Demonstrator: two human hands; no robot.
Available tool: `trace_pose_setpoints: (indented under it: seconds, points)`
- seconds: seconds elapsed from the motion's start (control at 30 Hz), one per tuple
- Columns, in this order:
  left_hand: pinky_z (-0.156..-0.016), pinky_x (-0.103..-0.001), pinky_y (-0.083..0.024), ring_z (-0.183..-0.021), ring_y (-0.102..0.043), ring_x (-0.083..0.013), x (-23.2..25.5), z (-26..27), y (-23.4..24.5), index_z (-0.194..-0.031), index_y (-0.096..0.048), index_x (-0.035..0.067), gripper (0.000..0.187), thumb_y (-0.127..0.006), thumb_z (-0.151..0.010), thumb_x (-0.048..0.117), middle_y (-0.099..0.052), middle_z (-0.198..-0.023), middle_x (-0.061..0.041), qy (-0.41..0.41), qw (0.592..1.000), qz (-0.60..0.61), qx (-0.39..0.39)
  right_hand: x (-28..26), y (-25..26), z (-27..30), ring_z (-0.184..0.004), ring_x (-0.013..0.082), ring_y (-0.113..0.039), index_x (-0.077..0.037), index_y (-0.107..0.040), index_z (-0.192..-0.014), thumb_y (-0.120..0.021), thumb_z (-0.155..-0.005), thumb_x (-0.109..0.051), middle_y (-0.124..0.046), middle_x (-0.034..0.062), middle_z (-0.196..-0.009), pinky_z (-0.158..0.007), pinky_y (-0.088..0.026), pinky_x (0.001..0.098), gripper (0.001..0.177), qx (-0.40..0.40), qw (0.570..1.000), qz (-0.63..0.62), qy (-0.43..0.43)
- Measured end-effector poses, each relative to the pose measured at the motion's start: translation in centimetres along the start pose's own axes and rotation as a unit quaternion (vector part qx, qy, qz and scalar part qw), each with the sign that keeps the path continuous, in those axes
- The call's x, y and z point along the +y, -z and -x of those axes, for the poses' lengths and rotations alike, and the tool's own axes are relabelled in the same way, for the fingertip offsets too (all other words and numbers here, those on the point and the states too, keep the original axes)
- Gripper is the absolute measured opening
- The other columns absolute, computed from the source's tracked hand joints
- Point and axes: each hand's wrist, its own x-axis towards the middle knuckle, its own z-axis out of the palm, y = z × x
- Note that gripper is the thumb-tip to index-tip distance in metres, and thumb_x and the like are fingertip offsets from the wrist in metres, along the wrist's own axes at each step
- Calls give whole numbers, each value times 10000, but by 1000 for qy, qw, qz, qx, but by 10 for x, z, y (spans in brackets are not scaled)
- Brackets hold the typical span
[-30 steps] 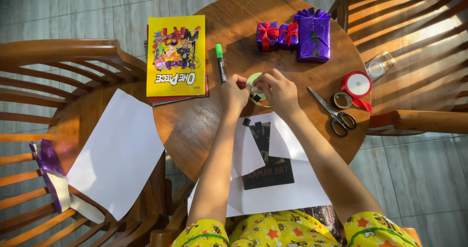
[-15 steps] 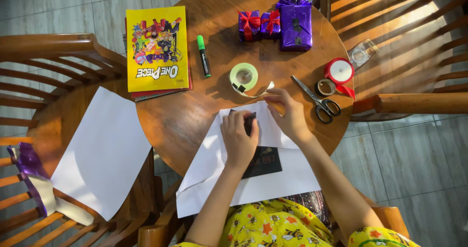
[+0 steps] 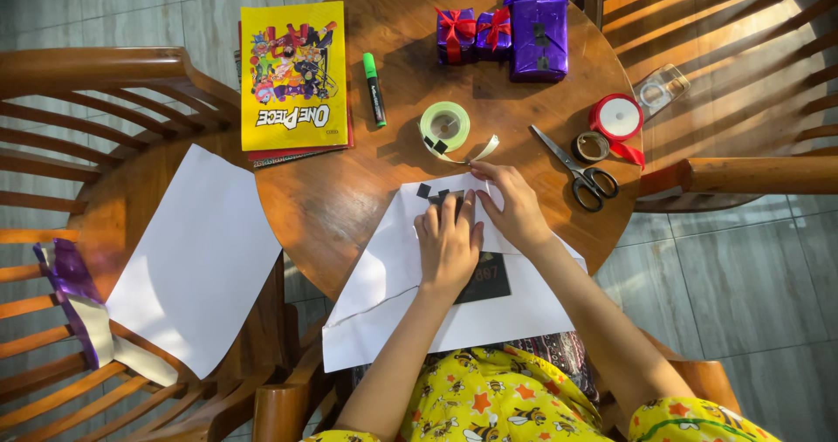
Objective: The person wraps a small dark book in white paper on a wooden table. They fold the paper edges, secure them with clear tape, and place a small purple wrapped item on top of the package.
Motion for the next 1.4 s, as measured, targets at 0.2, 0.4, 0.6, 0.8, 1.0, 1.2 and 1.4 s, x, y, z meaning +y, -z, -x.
trace_pose_setpoints:
  seconds: [0.2,0.4,0.6,0.8,1.0,1.2,1.4]
  points:
    - [-978,-530,-377,-1127,-481,-330,-4,5,-9,-1478,-533,40,575,-632,-975,300,-500,-1494,-77,-18,999,-30,-20,4,23,-32,-932,287,-716,-55,-712,-1047,-776,-841,-19,-683,131,-1026,-821,-580,368,218,-84,996,-37,-13]
    - [-1006,-582,-384,-1129,-508,-337,-4,8,-19,-1496,-495,20,607,-613,-975,309,-504,-1518,-57,-28,994,-101,-24,5,33,-65,-853,281,-730,-22,-718,-975,-736,-890,-59,-746,116,-926,-771,-575,375,94,-228,973,-32,-13]
    - [-991,-576,-386,-1127,-510,-334,-3,7,-16,-1496,-501,12,625,-630,-966,316,-506,-1507,-67,-29,992,-114,-35,4,26,-79,-849,301,-725,-76,-643,-1183,-693,-891,-64,-750,114,-905,-765,-561,421,296,-296,954,39,-21]
    - [-974,-560,-386,-1128,-512,-324,-2,6,-12,-1455,-516,26,604,-645,-942,318,-521,-1480,-74,-28,992,-120,-29,-6,21,-86,-836,316,-727,-207,-541,-1351,-624,-972,-140,-754,106,-886,-742,-547,471,394,-374,917,119,-67]
    - [-984,-531,-385,-1125,-509,-307,-3,6,-10,-1478,-518,38,600,-651,-962,314,-531,-1414,-112,-21,996,-87,-20,-5,18,-88,-795,336,-731,-225,-566,-1315,-652,-958,-185,-757,115,-868,-707,-547,493,369,-376,914,147,-31]
    - [-986,-555,-387,-1108,-504,-312,-3,6,-12,-1481,-508,28,620,-642,-960,335,-488,-1508,-82,-29,993,-110,-19,5,12,-83,-801,348,-724,-207,-577,-1297,-660,-949,-163,-760,115,-887,-702,-535,504,361,-361,920,155,-8]
    - [-985,-557,-389,-1092,-505,-309,-4,6,-13,-1456,-546,27,581,-619,-964,328,-500,-1527,-41,-33,993,-113,-29,7,9,-81,-840,333,-725,-186,-593,-1270,-676,-933,-151,-763,106,-919,-716,-534,488,348,-346,928,139,3]
